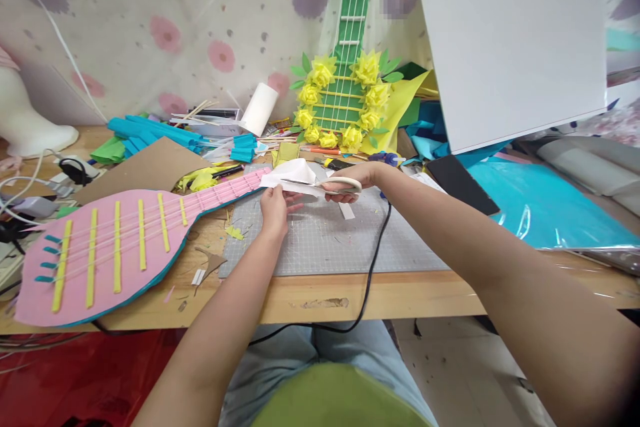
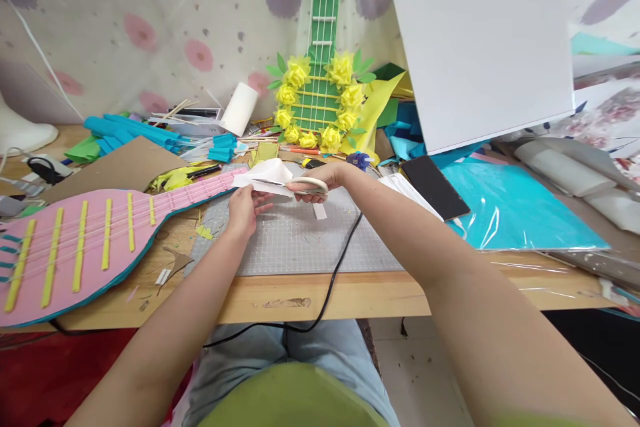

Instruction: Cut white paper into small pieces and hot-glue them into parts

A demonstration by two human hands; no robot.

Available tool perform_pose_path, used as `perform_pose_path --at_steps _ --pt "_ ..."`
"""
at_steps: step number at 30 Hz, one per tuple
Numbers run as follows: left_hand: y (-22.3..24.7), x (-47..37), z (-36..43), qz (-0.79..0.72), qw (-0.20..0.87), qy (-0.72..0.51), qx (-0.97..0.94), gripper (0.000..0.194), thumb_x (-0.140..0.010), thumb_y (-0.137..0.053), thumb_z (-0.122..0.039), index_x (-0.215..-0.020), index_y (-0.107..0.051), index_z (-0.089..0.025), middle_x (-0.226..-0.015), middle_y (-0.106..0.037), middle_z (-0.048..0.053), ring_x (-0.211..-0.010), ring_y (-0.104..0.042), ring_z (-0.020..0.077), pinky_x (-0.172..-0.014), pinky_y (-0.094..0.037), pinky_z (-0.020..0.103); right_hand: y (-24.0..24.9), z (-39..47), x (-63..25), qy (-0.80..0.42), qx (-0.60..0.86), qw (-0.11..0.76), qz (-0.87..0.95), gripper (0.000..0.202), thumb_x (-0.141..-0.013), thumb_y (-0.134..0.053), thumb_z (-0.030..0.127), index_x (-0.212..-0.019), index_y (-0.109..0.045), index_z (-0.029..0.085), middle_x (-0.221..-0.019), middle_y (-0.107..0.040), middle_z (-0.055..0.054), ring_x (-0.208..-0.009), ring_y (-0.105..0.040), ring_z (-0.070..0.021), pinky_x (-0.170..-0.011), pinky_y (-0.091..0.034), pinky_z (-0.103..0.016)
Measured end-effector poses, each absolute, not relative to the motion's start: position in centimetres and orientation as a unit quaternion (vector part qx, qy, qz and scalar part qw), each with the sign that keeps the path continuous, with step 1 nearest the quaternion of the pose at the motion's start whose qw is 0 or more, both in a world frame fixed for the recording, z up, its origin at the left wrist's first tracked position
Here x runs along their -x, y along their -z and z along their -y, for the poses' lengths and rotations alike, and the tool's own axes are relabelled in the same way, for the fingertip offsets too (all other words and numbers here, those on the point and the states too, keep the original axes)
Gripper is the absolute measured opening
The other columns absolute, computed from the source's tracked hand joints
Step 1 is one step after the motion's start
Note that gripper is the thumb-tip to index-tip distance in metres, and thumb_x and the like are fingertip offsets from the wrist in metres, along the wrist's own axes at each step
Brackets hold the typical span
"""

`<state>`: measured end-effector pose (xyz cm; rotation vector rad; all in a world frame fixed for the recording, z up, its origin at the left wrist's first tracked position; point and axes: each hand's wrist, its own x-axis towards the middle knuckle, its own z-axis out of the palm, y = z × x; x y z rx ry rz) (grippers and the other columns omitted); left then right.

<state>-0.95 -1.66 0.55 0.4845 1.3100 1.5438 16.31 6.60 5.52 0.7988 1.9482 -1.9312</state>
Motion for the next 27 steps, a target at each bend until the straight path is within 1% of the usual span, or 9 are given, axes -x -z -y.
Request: perform_pose_path --at_steps 4,12,17,20,24,27 --pt "-0.4 0.8 1.7 -0.541 0.496 -0.645 -0.213 0.011 -0.077 -0.039 -0.021 -0.078 -0.048 -0.015 -0.063 -0.057 0.002 -0.059 -0.063 0.0157 -0.053 -0.052 0.028 -5.4 -6.9 -15.7 0.663 -0.276 0.155 -0.678 0.051 -0.071 -0.051 0.062 -0.080 -0.047 0.012 -0.059 -0.042 0.004 -0.045 -0.039 -0.0035 -0.042 -0.033 -0.018" --pt "-0.1 0.9 1.5 -0.546 0.464 -0.660 -0.225 0.009 -0.077 -0.041 -0.022 -0.075 -0.047 -0.016 -0.065 -0.059 0.002 -0.057 -0.063 0.0160 -0.049 -0.051 0.028 -6.0 -7.2 -14.2 0.636 -0.297 0.146 -0.698 0.054 -0.067 -0.051 0.064 -0.079 -0.048 0.012 -0.061 -0.044 0.002 -0.049 -0.044 -0.0050 -0.046 -0.038 -0.019" --pt "0.0 1.0 1.4 -0.544 0.464 -0.661 -0.225 0.009 -0.077 -0.042 -0.023 -0.077 -0.048 -0.017 -0.065 -0.058 0.002 -0.059 -0.063 0.0169 -0.051 -0.051 0.029 -5.9 -7.3 -13.5 0.634 -0.280 0.136 -0.708 0.054 -0.068 -0.049 0.066 -0.073 -0.046 0.012 -0.060 -0.043 0.002 -0.051 -0.044 -0.0055 -0.046 -0.038 -0.018" --pt "0.0 1.0 1.4 -0.541 0.466 -0.663 -0.223 0.010 -0.077 -0.043 -0.025 -0.077 -0.048 -0.017 -0.065 -0.059 0.003 -0.063 -0.064 0.0175 -0.054 -0.051 0.029 -5.6 -7.3 -13.2 0.646 -0.266 0.134 -0.703 0.053 -0.068 -0.050 0.065 -0.073 -0.046 0.012 -0.060 -0.042 0.003 -0.051 -0.044 -0.0054 -0.045 -0.038 -0.018" --pt "-0.1 1.0 1.4 -0.544 0.466 -0.661 -0.225 0.012 -0.078 -0.041 -0.024 -0.080 -0.049 -0.016 -0.067 -0.060 0.004 -0.067 -0.065 0.0198 -0.057 -0.052 0.033 -5.6 -7.2 -13.1 0.640 -0.305 0.125 -0.694 0.053 -0.067 -0.053 0.064 -0.076 -0.047 0.012 -0.061 -0.043 0.003 -0.051 -0.044 -0.0051 -0.045 -0.038 -0.018" --pt "-0.2 1.0 1.5 -0.545 0.469 -0.659 -0.220 0.011 -0.078 -0.040 -0.024 -0.079 -0.049 -0.016 -0.065 -0.059 0.004 -0.065 -0.064 0.0192 -0.056 -0.052 0.032 -5.8 -7.1 -13.2 0.630 -0.344 0.120 -0.686 0.054 -0.065 -0.056 0.063 -0.077 -0.047 0.011 -0.062 -0.043 0.002 -0.050 -0.044 -0.0047 -0.044 -0.038 -0.018"
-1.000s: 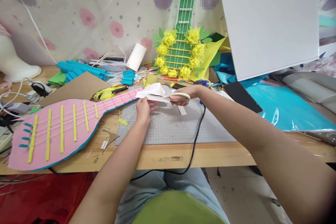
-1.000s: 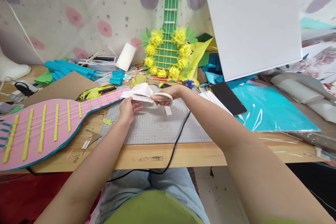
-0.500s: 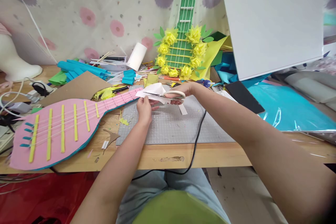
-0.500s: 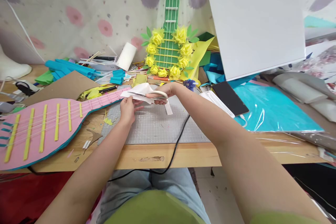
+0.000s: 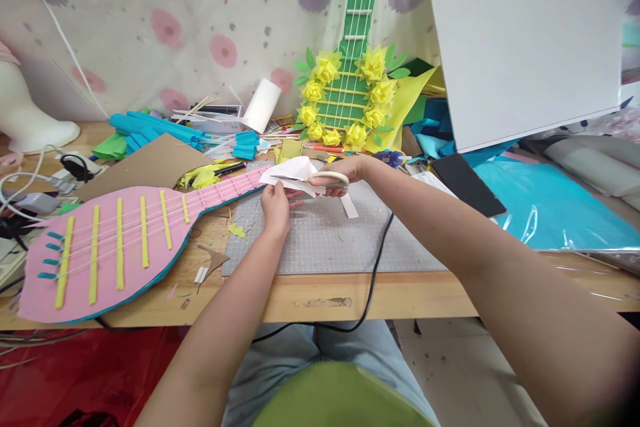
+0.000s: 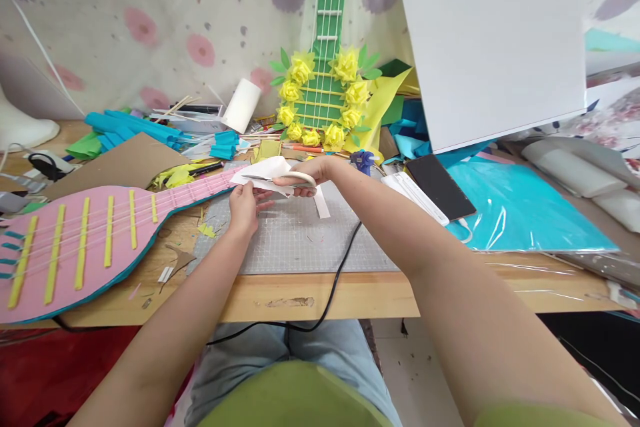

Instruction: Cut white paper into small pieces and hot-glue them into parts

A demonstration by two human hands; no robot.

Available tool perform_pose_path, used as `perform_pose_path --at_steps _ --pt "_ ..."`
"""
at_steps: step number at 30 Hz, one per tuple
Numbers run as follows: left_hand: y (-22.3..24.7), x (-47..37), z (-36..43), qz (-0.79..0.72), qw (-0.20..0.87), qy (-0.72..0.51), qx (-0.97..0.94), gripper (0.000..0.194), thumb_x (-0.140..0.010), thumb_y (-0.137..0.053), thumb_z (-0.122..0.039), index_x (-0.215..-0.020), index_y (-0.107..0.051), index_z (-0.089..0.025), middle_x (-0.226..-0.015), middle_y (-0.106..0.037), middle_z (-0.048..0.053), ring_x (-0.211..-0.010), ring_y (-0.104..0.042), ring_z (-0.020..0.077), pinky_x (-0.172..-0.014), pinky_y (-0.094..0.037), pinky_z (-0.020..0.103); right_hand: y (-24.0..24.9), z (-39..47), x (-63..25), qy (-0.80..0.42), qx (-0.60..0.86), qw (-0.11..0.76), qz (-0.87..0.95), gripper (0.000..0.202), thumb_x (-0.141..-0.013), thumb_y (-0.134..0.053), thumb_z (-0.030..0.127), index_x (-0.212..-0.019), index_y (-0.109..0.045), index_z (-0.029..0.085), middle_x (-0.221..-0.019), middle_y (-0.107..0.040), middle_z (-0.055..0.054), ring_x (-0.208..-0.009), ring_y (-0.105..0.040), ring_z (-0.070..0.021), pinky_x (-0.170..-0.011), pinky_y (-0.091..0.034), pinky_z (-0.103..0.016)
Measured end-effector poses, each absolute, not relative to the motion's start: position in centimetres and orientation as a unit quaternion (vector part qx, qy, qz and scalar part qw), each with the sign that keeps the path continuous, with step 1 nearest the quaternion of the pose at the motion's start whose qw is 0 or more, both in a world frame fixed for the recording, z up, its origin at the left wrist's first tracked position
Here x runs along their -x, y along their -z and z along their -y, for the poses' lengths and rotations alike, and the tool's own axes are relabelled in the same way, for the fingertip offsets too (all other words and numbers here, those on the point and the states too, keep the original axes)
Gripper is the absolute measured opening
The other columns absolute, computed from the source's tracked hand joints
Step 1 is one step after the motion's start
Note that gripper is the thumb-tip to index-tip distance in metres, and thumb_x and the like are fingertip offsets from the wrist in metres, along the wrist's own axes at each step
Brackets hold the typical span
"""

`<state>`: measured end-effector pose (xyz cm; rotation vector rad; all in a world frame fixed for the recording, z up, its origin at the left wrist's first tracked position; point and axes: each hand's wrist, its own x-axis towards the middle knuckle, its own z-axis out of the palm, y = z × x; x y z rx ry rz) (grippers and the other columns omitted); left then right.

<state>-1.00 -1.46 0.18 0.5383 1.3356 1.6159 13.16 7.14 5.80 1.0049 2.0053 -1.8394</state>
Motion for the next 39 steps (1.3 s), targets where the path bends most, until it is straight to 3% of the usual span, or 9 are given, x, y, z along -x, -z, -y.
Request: perform_pose_path --at_steps 11,31,39 --pt "-0.1 1.0 1.4 -0.539 0.478 -0.663 -0.204 0.009 -0.076 -0.043 -0.023 -0.077 -0.048 -0.016 -0.062 -0.057 0.002 -0.063 -0.064 0.0174 -0.054 -0.051 0.028 -6.2 -7.2 -13.2 0.616 -0.348 0.120 -0.697 0.053 -0.065 -0.057 0.062 -0.077 -0.048 0.011 -0.059 -0.041 0.004 -0.048 -0.041 -0.0035 -0.042 -0.034 -0.017" --pt "-0.1 0.9 1.6 -0.529 0.482 -0.664 -0.215 0.013 -0.075 -0.043 -0.025 -0.081 -0.050 -0.015 -0.063 -0.057 0.001 -0.059 -0.063 0.0154 -0.053 -0.051 0.027 -5.7 -7.8 -10.9 0.615 -0.267 0.129 -0.730 0.055 -0.069 -0.046 0.067 -0.067 -0.047 0.012 -0.054 -0.046 0.001 -0.049 -0.048 -0.0073 -0.043 -0.041 -0.018" --pt "0.1 1.0 1.5 -0.526 0.482 -0.669 -0.209 0.013 -0.074 -0.043 -0.025 -0.080 -0.049 -0.015 -0.063 -0.056 0.001 -0.058 -0.063 0.0156 -0.053 -0.050 0.027 -5.8 -7.9 -10.8 0.604 -0.295 0.107 -0.732 0.051 -0.067 -0.054 0.063 -0.066 -0.046 0.013 -0.055 -0.045 0.003 -0.048 -0.046 -0.0054 -0.042 -0.040 -0.017"
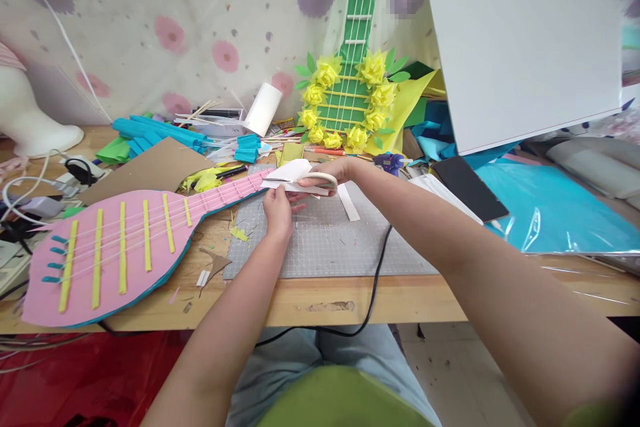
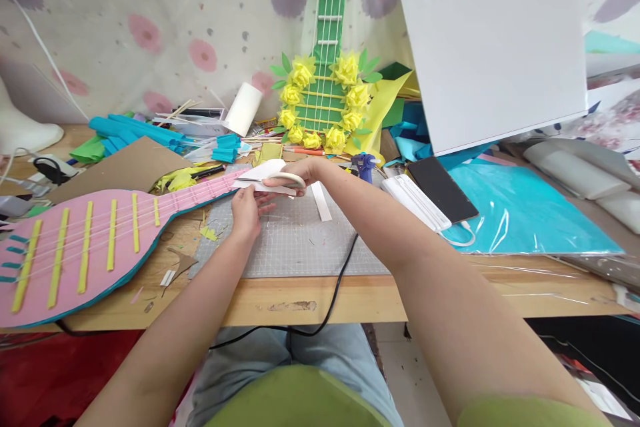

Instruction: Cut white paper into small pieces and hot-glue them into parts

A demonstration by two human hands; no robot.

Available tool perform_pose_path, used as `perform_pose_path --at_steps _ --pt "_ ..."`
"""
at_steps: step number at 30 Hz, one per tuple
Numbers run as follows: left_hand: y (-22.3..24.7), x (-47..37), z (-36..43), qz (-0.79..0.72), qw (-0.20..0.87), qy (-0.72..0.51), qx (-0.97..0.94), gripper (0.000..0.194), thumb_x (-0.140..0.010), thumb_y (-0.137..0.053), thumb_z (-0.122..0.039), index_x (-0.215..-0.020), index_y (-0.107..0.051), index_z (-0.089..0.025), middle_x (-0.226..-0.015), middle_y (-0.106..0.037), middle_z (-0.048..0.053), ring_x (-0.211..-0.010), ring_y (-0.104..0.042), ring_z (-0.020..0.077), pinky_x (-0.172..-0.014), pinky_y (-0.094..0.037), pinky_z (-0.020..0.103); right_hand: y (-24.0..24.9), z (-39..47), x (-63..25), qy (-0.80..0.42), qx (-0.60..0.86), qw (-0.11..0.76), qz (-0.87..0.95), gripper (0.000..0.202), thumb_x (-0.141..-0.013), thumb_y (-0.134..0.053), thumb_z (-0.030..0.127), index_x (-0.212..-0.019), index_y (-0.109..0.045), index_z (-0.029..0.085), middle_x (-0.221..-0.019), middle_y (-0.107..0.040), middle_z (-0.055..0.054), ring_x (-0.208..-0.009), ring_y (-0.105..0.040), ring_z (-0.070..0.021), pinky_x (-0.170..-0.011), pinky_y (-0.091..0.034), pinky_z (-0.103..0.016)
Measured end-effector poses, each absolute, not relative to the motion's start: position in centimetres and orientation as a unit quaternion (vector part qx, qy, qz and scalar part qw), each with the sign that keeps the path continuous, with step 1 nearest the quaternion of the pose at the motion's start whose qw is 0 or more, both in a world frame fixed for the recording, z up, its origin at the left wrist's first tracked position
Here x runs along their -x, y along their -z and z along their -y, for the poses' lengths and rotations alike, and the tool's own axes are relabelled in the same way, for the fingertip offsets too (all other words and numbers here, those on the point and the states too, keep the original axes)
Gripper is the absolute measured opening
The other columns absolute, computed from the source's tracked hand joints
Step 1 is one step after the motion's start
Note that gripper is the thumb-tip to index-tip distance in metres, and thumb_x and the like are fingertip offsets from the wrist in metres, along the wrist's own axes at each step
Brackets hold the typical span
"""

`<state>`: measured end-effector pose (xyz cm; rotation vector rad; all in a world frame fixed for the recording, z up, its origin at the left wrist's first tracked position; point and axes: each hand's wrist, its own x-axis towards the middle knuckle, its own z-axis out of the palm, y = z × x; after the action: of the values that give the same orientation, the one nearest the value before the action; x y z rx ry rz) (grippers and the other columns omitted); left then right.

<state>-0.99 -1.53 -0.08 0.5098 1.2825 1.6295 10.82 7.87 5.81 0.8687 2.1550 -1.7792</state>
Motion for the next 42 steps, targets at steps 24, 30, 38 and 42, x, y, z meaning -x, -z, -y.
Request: perform_pose_path --at_steps 24,30,38,42 --pt "-0.6 1.3 1.6 -0.484 0.504 -0.590 -0.405 0.013 -0.074 -0.056 -0.029 -0.073 -0.055 -0.017 -0.062 -0.060 0.003 -0.053 -0.060 0.0146 -0.040 -0.043 0.020 -5.2 -4.1 -15.6 0.493 -0.416 -0.214 -0.734 0.035 -0.063 -0.069 0.037 -0.080 -0.046 0.016 -0.072 -0.058 -0.002 -0.065 -0.056 -0.0110 -0.052 -0.042 -0.020" --pt "-1.0 -0.2 1.2 -0.508 0.483 -0.522 -0.486 0.014 -0.078 -0.051 -0.030 -0.071 -0.050 -0.017 -0.058 -0.056 0.001 -0.046 -0.058 0.0142 -0.040 -0.044 0.023 -5.7 -2.6 -14.4 0.466 -0.484 -0.227 -0.705 0.034 -0.057 -0.071 0.017 -0.078 -0.045 0.016 -0.072 -0.059 0.000 -0.066 -0.058 -0.0121 -0.057 -0.045 -0.023" --pt "-2.2 -1.1 0.3 -0.523 0.466 -0.475 -0.533 0.018 -0.081 -0.046 -0.033 -0.073 -0.045 -0.016 -0.063 -0.055 0.000 -0.048 -0.058 0.0111 -0.040 -0.044 0.020 -6.2 -2.7 -16.3 0.498 -0.501 -0.290 -0.645 0.030 -0.055 -0.072 0.017 -0.071 -0.047 0.015 -0.060 -0.055 0.001 -0.055 -0.053 -0.0092 -0.050 -0.039 -0.021" --pt "-2.0 -2.0 0.0 -0.530 0.461 -0.447 -0.554 0.019 -0.081 -0.045 -0.033 -0.071 -0.043 -0.016 -0.062 -0.054 0.000 -0.048 -0.059 0.0109 -0.040 -0.044 0.019 -5.3 -3.0 -16.7 0.515 -0.494 -0.271 -0.646 0.031 -0.053 -0.073 0.020 -0.070 -0.048 0.015 -0.057 -0.053 0.003 -0.051 -0.048 -0.0068 -0.046 -0.035 -0.019"
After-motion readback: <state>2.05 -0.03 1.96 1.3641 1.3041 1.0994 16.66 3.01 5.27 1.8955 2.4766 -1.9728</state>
